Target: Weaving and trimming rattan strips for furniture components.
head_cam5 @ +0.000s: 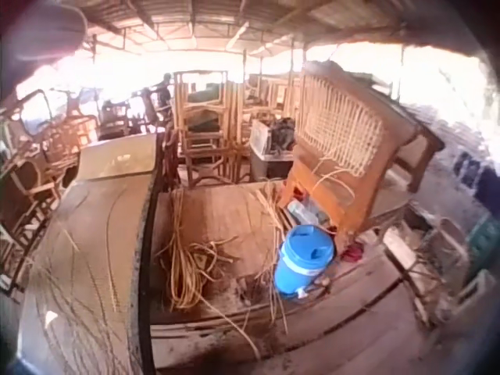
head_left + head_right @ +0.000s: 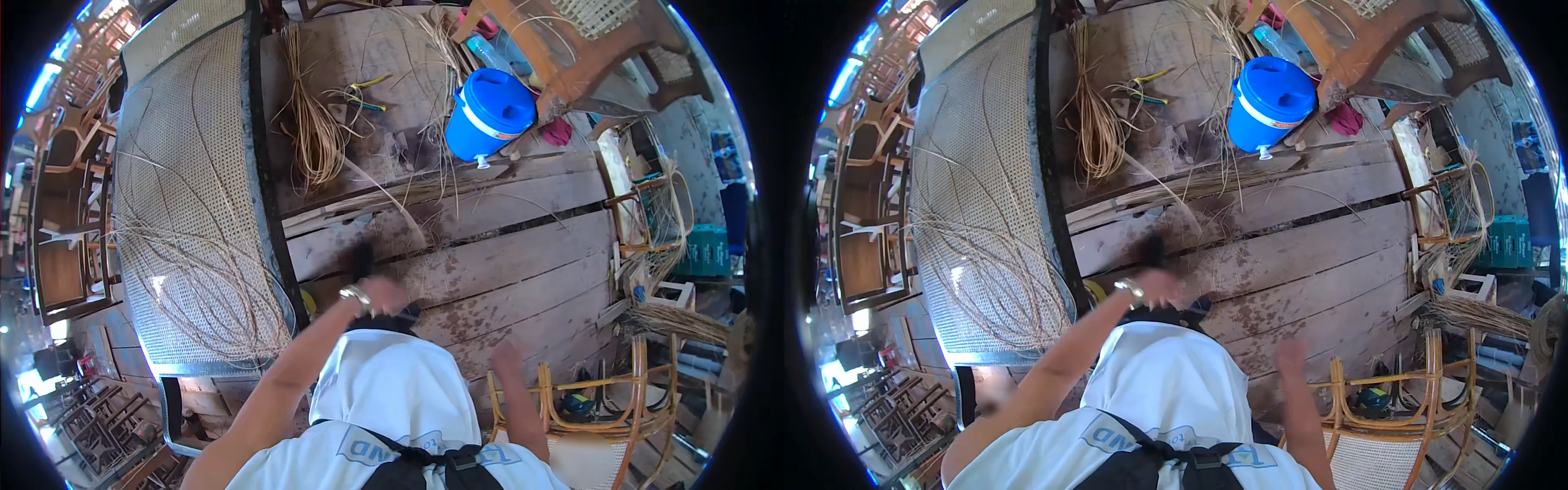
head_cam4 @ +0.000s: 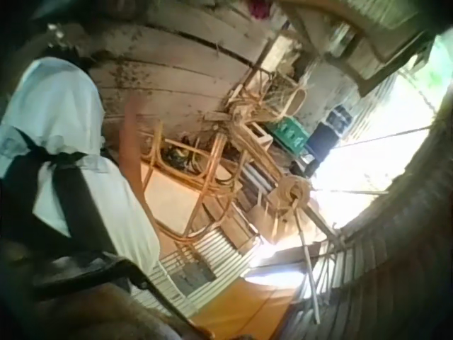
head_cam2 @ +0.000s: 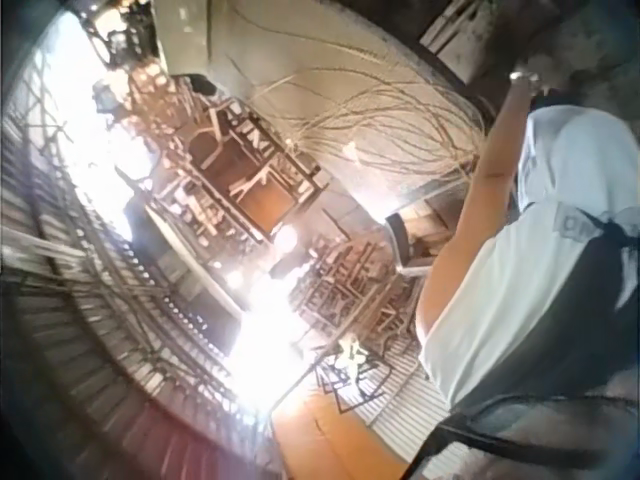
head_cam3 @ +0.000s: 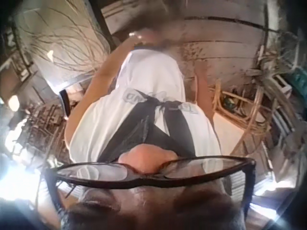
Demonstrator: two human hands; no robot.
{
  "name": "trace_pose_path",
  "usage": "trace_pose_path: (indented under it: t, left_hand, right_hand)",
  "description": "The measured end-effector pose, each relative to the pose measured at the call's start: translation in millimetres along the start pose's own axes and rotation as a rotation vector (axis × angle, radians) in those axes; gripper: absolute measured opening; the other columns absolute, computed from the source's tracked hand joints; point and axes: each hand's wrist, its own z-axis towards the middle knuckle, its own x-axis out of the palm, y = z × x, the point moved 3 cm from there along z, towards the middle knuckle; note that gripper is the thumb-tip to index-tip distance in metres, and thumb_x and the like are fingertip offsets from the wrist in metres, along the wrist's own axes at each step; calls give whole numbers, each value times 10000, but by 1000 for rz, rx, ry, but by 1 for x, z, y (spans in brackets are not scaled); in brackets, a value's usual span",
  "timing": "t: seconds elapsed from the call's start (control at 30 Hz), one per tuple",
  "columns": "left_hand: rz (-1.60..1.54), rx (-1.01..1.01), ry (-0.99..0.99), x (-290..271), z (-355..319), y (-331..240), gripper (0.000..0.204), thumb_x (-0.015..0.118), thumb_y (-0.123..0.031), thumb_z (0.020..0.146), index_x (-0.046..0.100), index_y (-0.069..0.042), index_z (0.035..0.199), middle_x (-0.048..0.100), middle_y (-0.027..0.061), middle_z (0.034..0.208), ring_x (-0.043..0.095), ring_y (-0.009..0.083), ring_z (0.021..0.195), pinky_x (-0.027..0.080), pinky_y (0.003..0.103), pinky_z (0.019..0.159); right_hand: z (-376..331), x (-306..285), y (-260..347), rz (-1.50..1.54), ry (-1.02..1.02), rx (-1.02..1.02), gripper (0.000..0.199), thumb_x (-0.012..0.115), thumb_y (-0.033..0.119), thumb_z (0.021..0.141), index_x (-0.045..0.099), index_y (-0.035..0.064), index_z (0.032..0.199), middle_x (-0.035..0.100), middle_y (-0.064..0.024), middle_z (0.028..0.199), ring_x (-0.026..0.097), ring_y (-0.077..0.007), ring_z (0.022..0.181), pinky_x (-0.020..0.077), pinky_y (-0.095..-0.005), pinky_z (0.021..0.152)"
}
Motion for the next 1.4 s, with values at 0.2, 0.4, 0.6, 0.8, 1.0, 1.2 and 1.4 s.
trace_pose_path:
  t: [0.2, 0.4, 0.6, 0.8, 1.0, 1.2, 1.4]
  left_hand:
    - [55, -323, -673, 8, -33, -103, 455, 652, -276, 871, 526, -72, 1258, 664, 225, 1042, 662, 400, 930, 539, 484, 776]
    - [-547, -154, -305, -87, -70, -121, 340, 636, -347, 923, 706, -36, 1041, 730, 77, 916, 641, 142, 688, 520, 293, 646]
    - [-49, -299, -525, -219, -130, -36, 343, 707, -398, 868, 766, -65, 927, 697, 35, 693, 613, 108, 579, 462, 267, 561]
    - [36, -399, -658, -298, -183, 49, 400, 739, -443, 838, 705, -54, 747, 601, -4, 590, 528, 81, 537, 406, 280, 537]
    - [-25, -322, -709, -300, -171, 35, 373, 764, -400, 825, 670, -48, 742, 581, -9, 586, 498, 67, 529, 378, 259, 522]
    - [-82, -298, -723, -303, -172, 22, 387, 772, -423, 815, 669, -58, 736, 567, -25, 586, 485, 57, 528, 374, 252, 513]
    - [-125, -186, -708, -309, -174, 30, 361, 771, -394, 827, 664, -59, 748, 521, -63, 602, 447, 47, 542, 342, 248, 512]
  right_hand:
    - [41, -219, 238, 20, 91, -477, 285, 594, 228, 816, 696, 37, 1001, 692, -213, 927, 673, -356, 912, 522, -478, 813]
    - [25, -269, 248, 843, 3, -778, 237, 598, 249, 904, 680, 41, 980, 682, -103, 815, 655, -227, 759, 507, -354, 686]
    - [-6, -267, 106, 1113, 72, -404, 232, 622, 245, 934, 678, 26, 885, 581, 9, 707, 536, -68, 652, 436, -245, 585]
    - [-67, -228, -50, 1278, -279, -88, 150, 696, 172, 881, 672, 48, 800, 530, 65, 665, 430, -17, 627, 341, -199, 578]
    - [-103, -258, -50, 1457, -394, -126, 160, 742, 96, 828, 627, 95, 717, 495, 99, 662, 405, -6, 634, 314, -189, 584]
    - [-97, -261, -57, 1465, -402, -126, 184, 741, 98, 829, 606, 89, 705, 495, 98, 668, 393, -5, 632, 308, -188, 586]
    - [-92, -258, -64, 1394, -385, -37, 197, 744, 138, 822, 608, 78, 692, 493, 88, 656, 405, -16, 632, 312, -207, 578]
